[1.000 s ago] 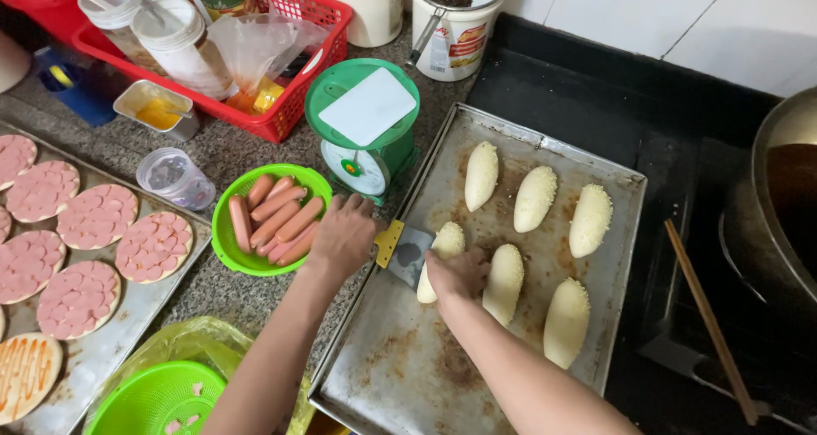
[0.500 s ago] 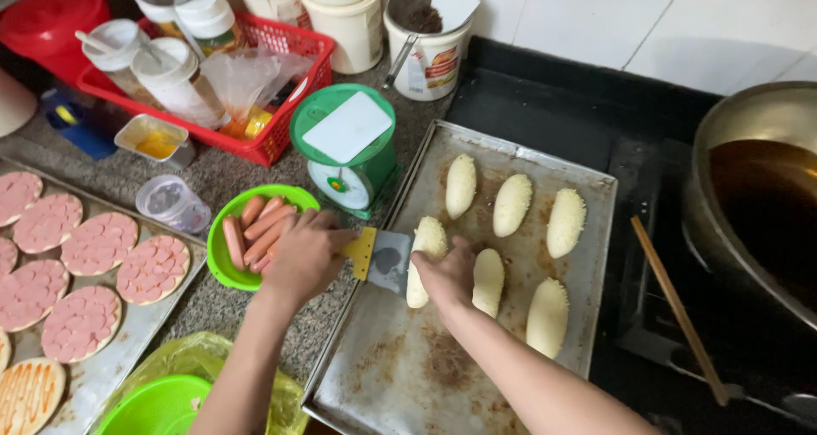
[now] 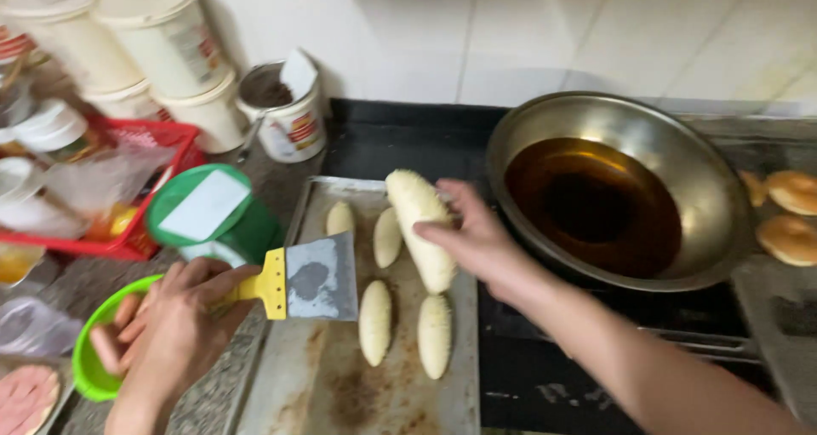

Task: Frying bread and assembling mini pizzas with ham in a commercial kitchen.

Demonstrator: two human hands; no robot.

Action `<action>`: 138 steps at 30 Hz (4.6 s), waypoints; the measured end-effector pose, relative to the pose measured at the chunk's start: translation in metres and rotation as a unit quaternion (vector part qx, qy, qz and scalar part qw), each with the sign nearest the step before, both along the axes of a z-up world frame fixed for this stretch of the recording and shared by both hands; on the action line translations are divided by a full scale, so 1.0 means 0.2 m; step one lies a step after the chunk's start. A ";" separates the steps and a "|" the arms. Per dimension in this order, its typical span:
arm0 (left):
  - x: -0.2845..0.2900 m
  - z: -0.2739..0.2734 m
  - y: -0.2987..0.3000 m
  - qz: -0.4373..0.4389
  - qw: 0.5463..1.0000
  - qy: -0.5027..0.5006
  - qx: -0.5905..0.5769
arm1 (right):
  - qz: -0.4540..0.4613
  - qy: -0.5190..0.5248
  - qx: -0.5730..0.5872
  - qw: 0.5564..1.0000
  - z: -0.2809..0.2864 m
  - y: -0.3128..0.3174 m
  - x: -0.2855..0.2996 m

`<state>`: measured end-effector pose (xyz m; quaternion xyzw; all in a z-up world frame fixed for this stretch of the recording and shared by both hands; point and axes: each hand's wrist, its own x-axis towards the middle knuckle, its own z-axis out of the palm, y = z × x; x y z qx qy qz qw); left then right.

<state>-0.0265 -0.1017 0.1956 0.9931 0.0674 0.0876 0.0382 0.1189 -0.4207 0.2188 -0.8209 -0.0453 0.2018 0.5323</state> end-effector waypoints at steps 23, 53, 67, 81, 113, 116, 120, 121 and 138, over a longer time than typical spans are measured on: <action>0.05 -0.22 -0.46 0.028 0.994 -0.065 -0.082 | 0.141 -0.178 -0.418 0.880 -0.34 -1.07 0.94; 0.01 -0.24 -0.45 0.050 0.994 -0.043 -0.085 | 0.132 -0.204 -0.457 0.855 -0.29 -1.04 0.88; -0.09 -0.37 -0.11 0.030 0.998 -0.059 0.004 | 0.129 -0.314 -0.108 0.934 0.19 -0.34 0.48; 0.07 -0.86 0.02 -0.073 0.989 0.027 0.128 | -0.008 -0.001 -0.230 0.973 -1.34 0.44 0.00; 0.10 -0.84 -0.08 -0.046 0.997 0.052 0.043 | -0.124 0.018 -0.145 0.981 -1.44 0.47 -0.25; 0.05 -0.77 -0.06 -0.031 0.997 0.064 0.034 | -0.108 0.034 -0.106 0.988 -1.23 0.46 -0.28; -0.03 -0.53 -0.06 -0.016 0.998 0.059 -0.019 | -0.059 0.058 -0.058 0.995 -1.00 0.38 -0.24; -0.05 -0.47 -0.08 -0.020 0.998 0.054 -0.017 | -0.063 0.053 -0.056 0.995 -0.93 0.35 -0.24; -0.09 -0.05 -0.52 0.005 0.980 -0.120 -0.157 | 0.131 -0.210 -0.215 0.945 0.18 -0.89 0.41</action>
